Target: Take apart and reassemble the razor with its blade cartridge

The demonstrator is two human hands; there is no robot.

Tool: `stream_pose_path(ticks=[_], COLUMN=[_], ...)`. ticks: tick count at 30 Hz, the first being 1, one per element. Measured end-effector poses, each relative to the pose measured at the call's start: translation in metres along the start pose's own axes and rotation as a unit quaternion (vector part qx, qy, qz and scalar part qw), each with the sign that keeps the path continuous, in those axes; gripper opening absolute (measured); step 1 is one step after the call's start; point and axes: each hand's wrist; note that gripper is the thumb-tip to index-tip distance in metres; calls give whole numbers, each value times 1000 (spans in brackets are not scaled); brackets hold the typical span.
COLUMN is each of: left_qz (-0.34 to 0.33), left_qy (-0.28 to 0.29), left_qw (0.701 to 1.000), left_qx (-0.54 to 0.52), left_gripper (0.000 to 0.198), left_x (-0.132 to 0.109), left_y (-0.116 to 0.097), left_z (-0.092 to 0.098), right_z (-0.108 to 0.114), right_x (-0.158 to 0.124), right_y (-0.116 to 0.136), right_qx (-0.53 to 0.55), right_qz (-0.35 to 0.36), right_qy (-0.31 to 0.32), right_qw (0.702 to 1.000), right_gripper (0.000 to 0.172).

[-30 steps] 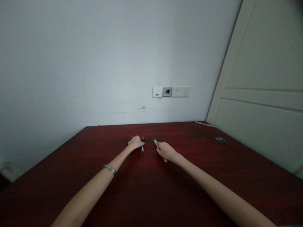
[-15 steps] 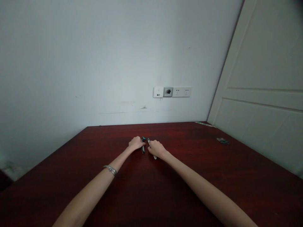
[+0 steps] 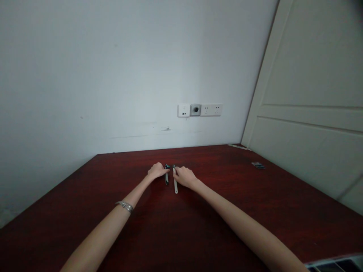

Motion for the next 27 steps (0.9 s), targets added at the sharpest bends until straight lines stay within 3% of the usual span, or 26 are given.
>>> stream_pose_path(ticks=[4, 8, 13, 17, 22, 27], left_qz=[-40, -82, -137, -164, -206, -233], left_qy=[23, 50, 84, 102, 125, 133], left_qw=[995, 979, 963, 958, 943, 933], left_qx=[-87, -180, -217, -210, -228, -241], left_gripper=[39, 35, 27, 21, 21, 23], left_x=[3, -1, -11, -18, -29, -37], left_y=[-10, -39, -82, -107, -120, -121], left_z=[10, 10, -9, -30, -51, -56], right_z=[21, 43, 59, 60, 50, 42], right_x=[-18, -49, -100, -140, -166, -165], right_y=[-51, -131, -239, -305, -352, -365], right_qx=[-18, -40, -64, -79, -96, -90], right_qz=[-47, -159, -320, -402, -387, -373], right_qy=[-41, -94, -115, -124, -106, -97], right_qw=[998, 982, 938, 904, 911, 918], right_gripper=[36, 35, 41, 49, 51, 59])
Point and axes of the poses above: each hand's wrist, its own x-axis towards the middle knuckle, its own z-axis out of the back of the hand, y = z × x, and after that the axes turned 7 degrees about z, right-handed
